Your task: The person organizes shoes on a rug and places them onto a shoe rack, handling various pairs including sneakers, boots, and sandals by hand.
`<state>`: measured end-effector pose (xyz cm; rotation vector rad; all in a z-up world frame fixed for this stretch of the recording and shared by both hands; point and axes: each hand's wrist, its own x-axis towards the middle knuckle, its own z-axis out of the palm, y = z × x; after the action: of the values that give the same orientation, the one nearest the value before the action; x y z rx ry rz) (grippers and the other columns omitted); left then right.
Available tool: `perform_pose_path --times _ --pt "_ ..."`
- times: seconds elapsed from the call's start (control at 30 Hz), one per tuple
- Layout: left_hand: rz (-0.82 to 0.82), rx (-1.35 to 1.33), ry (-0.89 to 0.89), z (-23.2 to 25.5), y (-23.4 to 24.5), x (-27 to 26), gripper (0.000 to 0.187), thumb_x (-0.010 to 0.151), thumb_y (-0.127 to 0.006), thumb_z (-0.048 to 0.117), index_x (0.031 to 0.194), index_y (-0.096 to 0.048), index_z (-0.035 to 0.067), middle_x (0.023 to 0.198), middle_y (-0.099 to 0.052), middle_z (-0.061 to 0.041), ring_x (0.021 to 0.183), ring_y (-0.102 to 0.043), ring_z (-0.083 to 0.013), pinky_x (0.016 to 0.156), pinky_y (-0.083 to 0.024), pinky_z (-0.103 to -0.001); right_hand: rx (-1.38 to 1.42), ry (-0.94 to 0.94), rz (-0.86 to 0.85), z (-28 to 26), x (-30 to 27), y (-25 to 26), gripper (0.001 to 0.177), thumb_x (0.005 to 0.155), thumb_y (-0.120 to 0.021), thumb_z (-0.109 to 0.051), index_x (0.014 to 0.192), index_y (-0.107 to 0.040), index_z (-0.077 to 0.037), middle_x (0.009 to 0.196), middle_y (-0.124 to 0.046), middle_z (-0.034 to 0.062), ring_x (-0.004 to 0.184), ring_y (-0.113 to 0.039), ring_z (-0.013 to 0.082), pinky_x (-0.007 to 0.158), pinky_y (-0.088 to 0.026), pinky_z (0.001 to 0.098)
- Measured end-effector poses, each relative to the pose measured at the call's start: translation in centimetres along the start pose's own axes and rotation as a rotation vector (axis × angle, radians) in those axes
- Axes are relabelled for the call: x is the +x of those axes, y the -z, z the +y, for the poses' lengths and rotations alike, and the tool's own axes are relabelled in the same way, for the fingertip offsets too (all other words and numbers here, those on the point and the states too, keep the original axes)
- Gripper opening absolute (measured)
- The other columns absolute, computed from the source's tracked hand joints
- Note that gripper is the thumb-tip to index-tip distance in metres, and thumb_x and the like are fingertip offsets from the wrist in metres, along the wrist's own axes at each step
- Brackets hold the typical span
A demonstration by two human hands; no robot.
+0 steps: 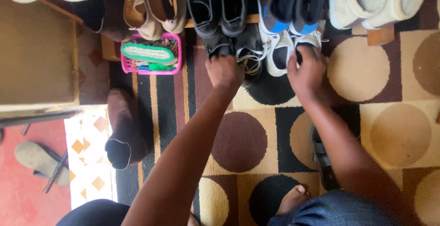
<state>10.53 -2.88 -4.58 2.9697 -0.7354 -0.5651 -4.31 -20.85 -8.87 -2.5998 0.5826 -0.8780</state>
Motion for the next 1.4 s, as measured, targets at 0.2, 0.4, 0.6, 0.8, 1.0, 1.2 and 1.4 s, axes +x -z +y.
perform_pose_path --times 0.2,0.4,0.6,0.8,1.0,1.2,1.4 --pt "0.018 0.053 -0.056 0.0 -1.2 1.7 0.023 0.093 -0.069 0.038 0.089 -0.078 0.017 0.091 -0.076 -0.007 0.098 -0.069 -0.0227 0.097 -0.042 -0.039 0.089 -0.125 -0.063 -5.7 -1.4 3.7 0.007 0.091 -0.071 0.0 0.098 -0.072 -0.002 0.081 -0.071 0.0127 0.075 -0.067 0.0292 0.078 -0.047 0.0465" --pt "0.102 0.021 -0.088 -0.9 -1.6 1.4 0.02 0.086 -0.071 0.035 0.086 -0.078 0.016 0.092 -0.075 -0.008 0.1 -0.067 -0.0254 0.095 -0.042 -0.04 0.633 -0.351 -0.08 -9.7 -1.3 6.5 0.014 0.103 -0.057 0.008 0.111 -0.068 0.004 0.093 -0.071 0.007 0.087 -0.067 0.0095 0.08 -0.052 0.0237" --pt "0.331 -0.067 -0.156 -2.1 -1.4 0.0 0.021 0.09 -0.065 0.027 0.08 -0.076 0.012 0.09 -0.074 -0.012 0.093 -0.068 -0.031 0.082 -0.048 -0.044 0.648 -0.299 -0.137 -10.4 -1.0 7.2 0.015 0.107 -0.063 -0.001 0.094 -0.068 0.004 0.082 -0.068 0.0056 0.078 -0.065 0.0093 0.074 -0.051 0.0245" --pt "0.079 -0.188 -0.099 -2.9 -2.0 -1.3 0.019 0.097 -0.057 0.016 0.089 -0.073 0.008 0.094 -0.075 -0.019 0.089 -0.073 -0.0343 0.078 -0.058 -0.045 0.539 -0.316 -0.351 -9.2 0.7 8.3 0.038 0.108 -0.066 -0.013 0.075 -0.06 0.002 0.059 -0.056 0.0071 0.054 -0.051 0.0145 0.053 -0.041 0.0327" --pt "0.389 -0.288 -0.346 0.2 0.5 -3.2 0.041 0.076 -0.059 0.002 0.116 -0.069 0.0 0.091 -0.073 -0.023 0.076 -0.072 -0.0402 0.065 -0.058 -0.048 0.51 -0.012 -0.43 -11.0 7.1 11.8 0.011 0.097 -0.063 -0.009 0.093 -0.071 -0.001 0.06 -0.06 0.0152 0.049 -0.062 0.0256 0.048 -0.044 0.0371" --pt "0.334 -0.667 -0.219 4.5 9.6 -7.6 0.017 0.092 -0.068 0.018 0.105 -0.072 0.008 0.088 -0.073 -0.019 0.079 -0.071 -0.0404 0.068 -0.056 -0.048 0.351 0.029 -0.38 -14.2 11.4 15.4 0.009 0.093 -0.069 -0.013 0.095 -0.073 -0.005 0.061 -0.063 0.0141 0.053 -0.061 0.0276 0.049 -0.044 0.0382" --pt "0.253 -0.764 -0.12 5.2 21.5 -15.2 0.023 0.088 -0.075 0.029 0.083 -0.07 0.007 0.074 -0.071 -0.017 0.068 -0.07 -0.0376 0.06 -0.054 -0.045 0.49 -0.256 -0.325 -20.6 12.2 22.4 0.013 0.096 -0.064 -0.01 0.106 -0.071 -0.004 0.063 -0.064 0.0098 0.052 -0.06 0.0139 0.05 -0.045 0.0311"
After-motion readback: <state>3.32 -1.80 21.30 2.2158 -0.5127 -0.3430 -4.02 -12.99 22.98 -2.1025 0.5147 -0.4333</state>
